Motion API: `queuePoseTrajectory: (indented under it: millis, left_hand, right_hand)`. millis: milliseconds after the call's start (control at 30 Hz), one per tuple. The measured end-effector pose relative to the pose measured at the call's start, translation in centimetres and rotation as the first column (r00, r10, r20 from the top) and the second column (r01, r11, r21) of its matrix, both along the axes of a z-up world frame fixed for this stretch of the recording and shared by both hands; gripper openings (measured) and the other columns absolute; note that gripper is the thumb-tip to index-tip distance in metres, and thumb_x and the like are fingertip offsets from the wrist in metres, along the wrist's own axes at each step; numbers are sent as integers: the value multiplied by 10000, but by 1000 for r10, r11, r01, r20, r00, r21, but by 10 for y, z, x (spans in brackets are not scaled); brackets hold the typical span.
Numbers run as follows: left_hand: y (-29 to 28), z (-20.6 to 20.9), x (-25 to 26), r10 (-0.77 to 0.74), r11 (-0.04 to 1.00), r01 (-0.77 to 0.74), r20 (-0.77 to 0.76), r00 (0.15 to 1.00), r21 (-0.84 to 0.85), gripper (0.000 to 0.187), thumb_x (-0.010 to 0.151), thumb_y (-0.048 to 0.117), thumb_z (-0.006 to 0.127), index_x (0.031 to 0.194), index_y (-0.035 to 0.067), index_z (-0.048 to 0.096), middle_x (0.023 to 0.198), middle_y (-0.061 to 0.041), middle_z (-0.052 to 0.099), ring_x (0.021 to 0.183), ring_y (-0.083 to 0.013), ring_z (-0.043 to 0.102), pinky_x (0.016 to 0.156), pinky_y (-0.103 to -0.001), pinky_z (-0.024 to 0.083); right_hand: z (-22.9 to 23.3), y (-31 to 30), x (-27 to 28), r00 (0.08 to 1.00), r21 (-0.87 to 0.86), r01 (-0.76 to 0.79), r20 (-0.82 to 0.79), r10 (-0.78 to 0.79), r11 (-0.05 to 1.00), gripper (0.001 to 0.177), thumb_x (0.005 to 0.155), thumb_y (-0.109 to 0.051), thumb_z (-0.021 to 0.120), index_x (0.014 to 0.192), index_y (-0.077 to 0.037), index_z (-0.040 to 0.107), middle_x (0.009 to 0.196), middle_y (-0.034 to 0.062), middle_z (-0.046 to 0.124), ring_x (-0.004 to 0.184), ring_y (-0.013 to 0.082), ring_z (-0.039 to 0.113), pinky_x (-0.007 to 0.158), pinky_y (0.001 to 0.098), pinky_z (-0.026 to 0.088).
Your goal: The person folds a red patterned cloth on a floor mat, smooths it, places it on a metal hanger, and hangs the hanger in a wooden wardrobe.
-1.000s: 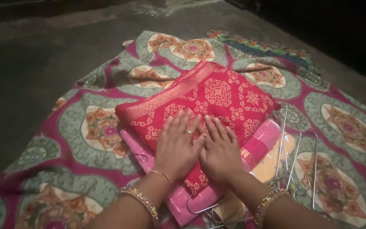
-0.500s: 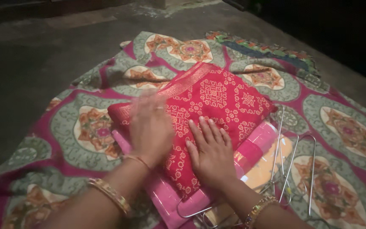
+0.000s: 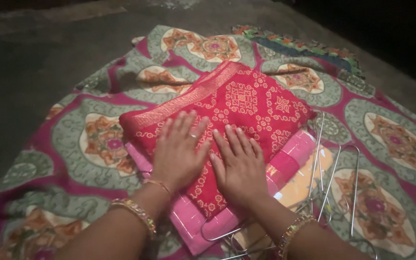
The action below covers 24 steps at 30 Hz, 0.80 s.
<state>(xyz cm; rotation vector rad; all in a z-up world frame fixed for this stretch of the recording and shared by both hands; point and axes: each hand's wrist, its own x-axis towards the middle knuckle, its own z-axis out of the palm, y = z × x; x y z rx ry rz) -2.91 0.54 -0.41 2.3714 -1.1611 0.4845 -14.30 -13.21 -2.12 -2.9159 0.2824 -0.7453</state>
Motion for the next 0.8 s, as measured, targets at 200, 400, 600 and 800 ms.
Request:
queuePoseTrajectory:
  millis: [200, 400, 600, 800]
  left_hand:
    - [11, 5, 19, 230, 971, -229, -2, 973, 66, 576, 993, 406, 458, 1494, 125, 497, 1533, -158, 461, 1465, -357, 329, 1200, -529, 157]
    - [-21, 13, -10, 51, 985, -86, 217, 975, 151, 542, 996, 307, 440, 1485, 89, 523, 1606, -119, 465, 1576, -343, 301, 1310, -465, 172]
    - [-45, 5, -23, -116, 993, 118, -193, 974, 3, 605, 1047, 436, 385, 1534, 78, 410, 1589, -198, 363, 1503, -321, 236, 1214, -497, 101]
    - [-36, -1, -14, -31, 993, 32, -18, 999, 111, 636, 1000, 485, 417, 1527, 128, 425, 1585, -143, 389, 1508, -301, 267, 1221, -504, 118]
  right_hand:
    - [4, 4, -3, 1000, 2, -7, 12, 7, 1000, 548, 1024, -406, 459, 1520, -173, 477, 1581, 151, 429, 1489, 309, 339, 1199, 491, 182]
    - [0, -7, 3, 997, -71, -55, -58, 51, 996, 621, 972, -416, 500, 1531, -149, 449, 1590, 163, 412, 1506, 325, 308, 1198, 506, 166]
    - [36, -78, 15, 831, 392, -235, -393, 393, 890, 650, 973, -422, 488, 1564, -158, 437, 1655, 109, 371, 1521, 295, 295, 1154, 516, 226]
    - [39, -99, 11, 886, 253, -389, -161, 436, 886, 538, 1043, -362, 470, 1523, -118, 487, 1611, 126, 429, 1524, 301, 331, 1202, 506, 239]
